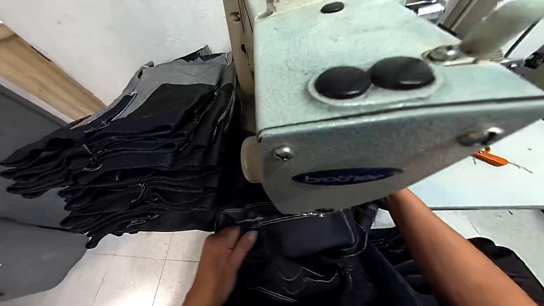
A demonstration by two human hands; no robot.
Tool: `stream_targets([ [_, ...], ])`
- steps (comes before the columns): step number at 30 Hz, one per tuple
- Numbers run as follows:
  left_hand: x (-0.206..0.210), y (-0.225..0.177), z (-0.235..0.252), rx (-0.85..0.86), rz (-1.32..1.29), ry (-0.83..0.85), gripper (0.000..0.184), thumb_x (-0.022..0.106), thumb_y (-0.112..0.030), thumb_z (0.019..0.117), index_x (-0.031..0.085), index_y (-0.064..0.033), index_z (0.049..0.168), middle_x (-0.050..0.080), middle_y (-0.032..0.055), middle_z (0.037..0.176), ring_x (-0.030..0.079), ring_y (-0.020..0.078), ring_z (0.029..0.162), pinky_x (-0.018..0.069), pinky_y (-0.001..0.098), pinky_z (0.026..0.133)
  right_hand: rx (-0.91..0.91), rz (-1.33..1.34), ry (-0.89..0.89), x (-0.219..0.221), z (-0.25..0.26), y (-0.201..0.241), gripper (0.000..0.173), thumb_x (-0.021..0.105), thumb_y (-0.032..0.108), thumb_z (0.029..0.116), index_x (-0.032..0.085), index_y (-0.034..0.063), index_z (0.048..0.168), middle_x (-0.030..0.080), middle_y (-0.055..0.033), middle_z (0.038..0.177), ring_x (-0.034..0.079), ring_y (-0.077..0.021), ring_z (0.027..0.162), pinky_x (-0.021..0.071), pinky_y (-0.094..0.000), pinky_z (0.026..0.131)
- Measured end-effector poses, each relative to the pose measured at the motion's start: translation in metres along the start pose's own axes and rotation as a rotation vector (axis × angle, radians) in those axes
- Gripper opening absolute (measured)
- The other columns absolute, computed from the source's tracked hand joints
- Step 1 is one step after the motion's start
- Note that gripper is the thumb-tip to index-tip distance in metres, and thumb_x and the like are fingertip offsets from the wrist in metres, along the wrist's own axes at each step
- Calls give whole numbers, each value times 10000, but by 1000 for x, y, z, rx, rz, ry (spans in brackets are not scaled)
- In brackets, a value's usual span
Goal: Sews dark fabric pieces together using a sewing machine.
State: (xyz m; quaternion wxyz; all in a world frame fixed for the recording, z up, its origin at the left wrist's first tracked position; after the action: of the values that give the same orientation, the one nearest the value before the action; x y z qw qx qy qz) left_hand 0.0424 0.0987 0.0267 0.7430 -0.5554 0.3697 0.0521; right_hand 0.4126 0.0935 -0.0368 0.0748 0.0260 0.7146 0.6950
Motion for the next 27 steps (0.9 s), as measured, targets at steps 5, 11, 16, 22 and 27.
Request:
stream_targets([
  [5, -12, 18, 19, -206, -234, -116, 248, 575, -280, 953, 708, -138, 798, 598, -134, 625, 501, -63, 500, 401, 159, 452, -250, -481, -230, 4, -43, 61, 128, 743, 20, 875, 656, -32, 954, 640, -36, 785, 580, -61, 703, 494, -262, 707],
  [11, -28, 41, 7, -233, -265, -156, 234, 547, -238, 966, 703, -173, 804, 586, -162, 602, 481, -79, 468, 387, 123, 424, -691, -821, -207, 63, -121, 82, 742, 574, 816, 826, 612, 186, 1218, 644, -17, 1117, 601, -162, 1133, 494, -398, 973],
  [16, -29, 43, 7, -198, -238, -115, 240, 550, -285, 982, 691, -179, 820, 574, -165, 612, 469, -81, 472, 382, 118, 435, -757, -848, -399, 82, -119, 90, 351, 449, 434, 1083, 594, 114, 1094, 649, -42, 958, 635, -130, 983, 501, -275, 914],
  [22, -29, 44, 6, -218, -247, -139, 222, 558, -262, 967, 704, -165, 832, 580, -161, 614, 477, -80, 475, 387, 119, 437, -509, -813, -392, 59, -82, 93, 201, 569, 132, 956, 706, -15, 968, 690, -149, 899, 691, -254, 863, 554, -427, 780],
  [27, -29, 45, 15, -234, -307, -204, 220, 566, -203, 959, 716, -159, 804, 604, -127, 608, 475, -55, 458, 372, 133, 419, -183, -512, -82, 35, -9, 49, 241, 538, 135, 1013, 665, 29, 1188, 689, -124, 1025, 663, -204, 946, 529, -437, 871],
])
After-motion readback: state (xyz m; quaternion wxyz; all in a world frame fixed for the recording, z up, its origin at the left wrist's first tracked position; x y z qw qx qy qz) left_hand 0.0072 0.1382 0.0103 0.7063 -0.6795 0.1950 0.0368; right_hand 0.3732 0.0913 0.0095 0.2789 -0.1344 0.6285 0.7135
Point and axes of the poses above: each hand's wrist, its own z-axis towards the middle knuckle, its own x-axis out of the palm, y = z × x, the point moved 7 cm from there along z, towards the middle knuckle
